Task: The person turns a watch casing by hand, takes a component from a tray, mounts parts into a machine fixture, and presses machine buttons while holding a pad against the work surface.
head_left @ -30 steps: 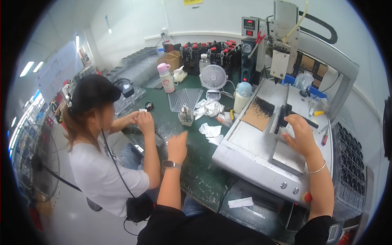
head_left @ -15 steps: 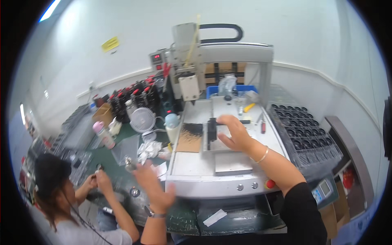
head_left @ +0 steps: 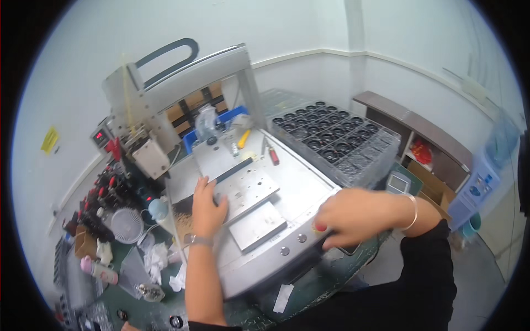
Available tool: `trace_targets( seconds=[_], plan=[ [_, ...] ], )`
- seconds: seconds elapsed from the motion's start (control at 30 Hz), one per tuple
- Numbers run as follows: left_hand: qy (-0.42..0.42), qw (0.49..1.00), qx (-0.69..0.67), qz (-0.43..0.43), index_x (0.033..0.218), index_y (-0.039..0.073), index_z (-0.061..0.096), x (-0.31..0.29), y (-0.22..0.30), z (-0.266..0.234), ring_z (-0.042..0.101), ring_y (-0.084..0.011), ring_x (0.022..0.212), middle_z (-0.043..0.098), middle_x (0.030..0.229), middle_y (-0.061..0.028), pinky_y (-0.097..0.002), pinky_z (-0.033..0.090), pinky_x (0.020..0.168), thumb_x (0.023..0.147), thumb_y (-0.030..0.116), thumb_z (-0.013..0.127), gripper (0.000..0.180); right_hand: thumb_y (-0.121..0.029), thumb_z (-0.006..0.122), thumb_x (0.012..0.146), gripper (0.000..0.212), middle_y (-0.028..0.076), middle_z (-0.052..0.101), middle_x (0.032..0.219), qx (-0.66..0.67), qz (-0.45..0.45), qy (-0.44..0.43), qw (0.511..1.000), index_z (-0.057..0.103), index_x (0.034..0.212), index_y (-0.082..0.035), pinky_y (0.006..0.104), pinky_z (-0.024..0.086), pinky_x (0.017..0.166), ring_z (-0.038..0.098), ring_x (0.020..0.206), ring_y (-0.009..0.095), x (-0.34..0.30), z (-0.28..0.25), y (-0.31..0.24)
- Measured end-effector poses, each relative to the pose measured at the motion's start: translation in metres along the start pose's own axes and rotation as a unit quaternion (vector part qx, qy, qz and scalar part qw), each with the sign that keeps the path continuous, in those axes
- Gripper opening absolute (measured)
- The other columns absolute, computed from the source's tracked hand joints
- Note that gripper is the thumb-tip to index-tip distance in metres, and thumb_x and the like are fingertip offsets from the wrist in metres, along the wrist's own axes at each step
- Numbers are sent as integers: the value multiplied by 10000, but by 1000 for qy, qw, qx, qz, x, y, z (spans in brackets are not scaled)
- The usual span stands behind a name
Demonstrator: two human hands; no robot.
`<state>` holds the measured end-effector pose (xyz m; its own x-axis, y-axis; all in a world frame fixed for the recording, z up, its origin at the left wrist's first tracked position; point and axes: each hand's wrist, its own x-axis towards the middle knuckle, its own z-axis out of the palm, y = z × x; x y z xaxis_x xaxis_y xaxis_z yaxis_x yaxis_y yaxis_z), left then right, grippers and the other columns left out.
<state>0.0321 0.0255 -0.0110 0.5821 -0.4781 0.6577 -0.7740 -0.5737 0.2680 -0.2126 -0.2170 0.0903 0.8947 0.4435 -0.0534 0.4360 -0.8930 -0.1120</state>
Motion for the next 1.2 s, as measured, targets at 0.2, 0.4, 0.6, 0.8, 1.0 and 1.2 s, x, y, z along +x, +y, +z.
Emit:
trace_targets(
  seconds=[0.2, 0.4, 0.6, 0.8, 1.0, 1.2],
  plan=[
    [-35, 997, -69, -5, 1121, 10, 536, 6, 23, -5, 356, -352, 1250, 443, 1287, -193, -397, 303, 1023, 776, 140, 611, 376, -294, 646, 751, 322, 158, 612, 844, 36, 313, 161, 935, 611, 936, -32, 405, 469, 705, 592, 826, 314, -6, -6, 135],
    [-36, 998, -51, 10, 1097, 15, 548, -6, 15, -14, 368, -358, 1230, 449, 1271, -185, -406, 313, 1010, 762, 142, 626, 366, -368, 688, 689, 408, 209, 625, 922, -62, 369, 75, 924, 639, 883, -13, 400, 479, 747, 604, 884, 326, 43, 39, 197],
    [-44, 997, -54, 21, 1073, 10, 554, -5, 20, -17, 385, -364, 1209, 459, 1244, -183, -409, 323, 999, 748, 135, 636, 358, -399, 698, 680, 488, 205, 616, 925, -54, 384, -27, 921, 620, 982, -24, 392, 474, 778, 593, 893, 338, 44, 24, 190],
    [-35, 998, -53, 24, 1052, 6, 564, -5, 19, -16, 404, -364, 1186, 469, 1227, -185, -406, 337, 985, 742, 129, 636, 342, -376, 678, 717, 436, 208, 552, 1005, -44, 315, 88, 944, 617, 1004, -53, 395, 450, 829, 545, 960, 365, 31, 38, 192],
    [-29, 997, -57, 32, 1040, -2, 566, -3, 21, -17, 424, -365, 1165, 483, 1200, -191, -403, 351, 973, 739, 114, 636, 330, -317, 621, 766, 322, 154, 626, 772, 138, 350, 115, 919, 633, 918, -33, 401, 454, 634, 588, 684, 286, 25, 19, 220],
    [-27, 997, -55, 53, 1031, -3, 564, -3, 24, -20, 419, -374, 1165, 484, 1187, -200, -410, 347, 976, 737, 101, 635, 320, -326, 594, 804, 398, 158, 644, 866, 92, 379, 47, 920, 615, 1039, -6, 368, 454, 727, 611, 822, 260, -2, 22, 239]
  ],
)
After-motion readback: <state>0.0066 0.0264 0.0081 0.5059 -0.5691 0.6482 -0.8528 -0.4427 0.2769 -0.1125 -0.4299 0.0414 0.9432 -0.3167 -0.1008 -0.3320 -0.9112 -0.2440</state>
